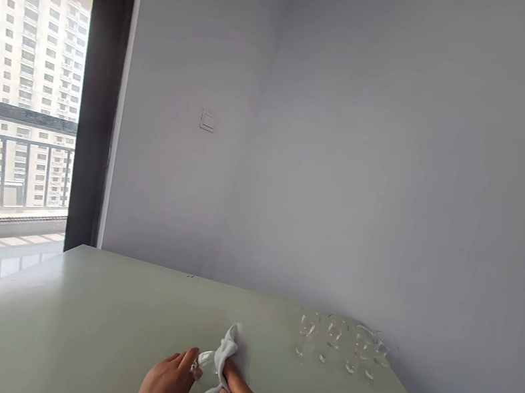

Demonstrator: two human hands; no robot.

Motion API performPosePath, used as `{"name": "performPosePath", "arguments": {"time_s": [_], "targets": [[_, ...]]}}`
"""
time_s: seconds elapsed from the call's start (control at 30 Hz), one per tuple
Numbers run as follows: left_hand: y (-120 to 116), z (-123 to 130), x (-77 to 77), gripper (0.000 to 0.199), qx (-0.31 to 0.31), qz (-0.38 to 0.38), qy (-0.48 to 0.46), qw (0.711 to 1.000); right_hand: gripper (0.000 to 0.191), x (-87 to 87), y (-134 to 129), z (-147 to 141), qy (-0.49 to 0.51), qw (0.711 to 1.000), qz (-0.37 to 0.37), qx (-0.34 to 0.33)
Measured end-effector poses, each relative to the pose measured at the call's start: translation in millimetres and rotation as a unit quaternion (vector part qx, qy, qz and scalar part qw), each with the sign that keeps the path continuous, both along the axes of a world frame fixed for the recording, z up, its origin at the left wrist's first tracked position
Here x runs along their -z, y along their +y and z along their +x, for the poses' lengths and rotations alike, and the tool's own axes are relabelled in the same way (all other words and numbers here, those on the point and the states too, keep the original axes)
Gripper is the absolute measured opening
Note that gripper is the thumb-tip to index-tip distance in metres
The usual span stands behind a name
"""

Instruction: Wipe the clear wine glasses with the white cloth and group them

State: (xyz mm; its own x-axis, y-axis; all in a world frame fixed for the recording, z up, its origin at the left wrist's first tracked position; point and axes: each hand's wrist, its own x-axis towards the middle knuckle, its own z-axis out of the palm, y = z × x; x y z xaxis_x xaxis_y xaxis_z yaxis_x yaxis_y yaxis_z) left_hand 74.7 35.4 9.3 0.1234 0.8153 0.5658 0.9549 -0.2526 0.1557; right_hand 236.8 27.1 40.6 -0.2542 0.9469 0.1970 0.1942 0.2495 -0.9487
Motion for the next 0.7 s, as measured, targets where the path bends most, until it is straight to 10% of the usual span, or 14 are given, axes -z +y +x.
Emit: {"name": "performPosePath", "arguments": {"time_s": [0.23,0.47,0.63,0.7], "targets": [[-4,0,5.9,0.039,0.065,0.058,0.077,0.993,0.055,-14.2,-1,16,0.017,0.968,-0.221,-0.118],[-2,-1,-12.0,0.038,0.135,0.127,0.123,0.975,0.055,-16.7,-8,15,0.055,0.963,-0.24,-0.111],[-11,-6,-38.4,0.032,0.203,-0.103,0.034,0.973,0.028,-20.6,-11,27,-0.023,0.984,-0.111,-0.138],[-15,-11,-50.6,0.018,0.245,-0.307,-0.076,0.916,0.008,-18.6,-15,33,-0.022,0.983,-0.05,-0.176]]}}
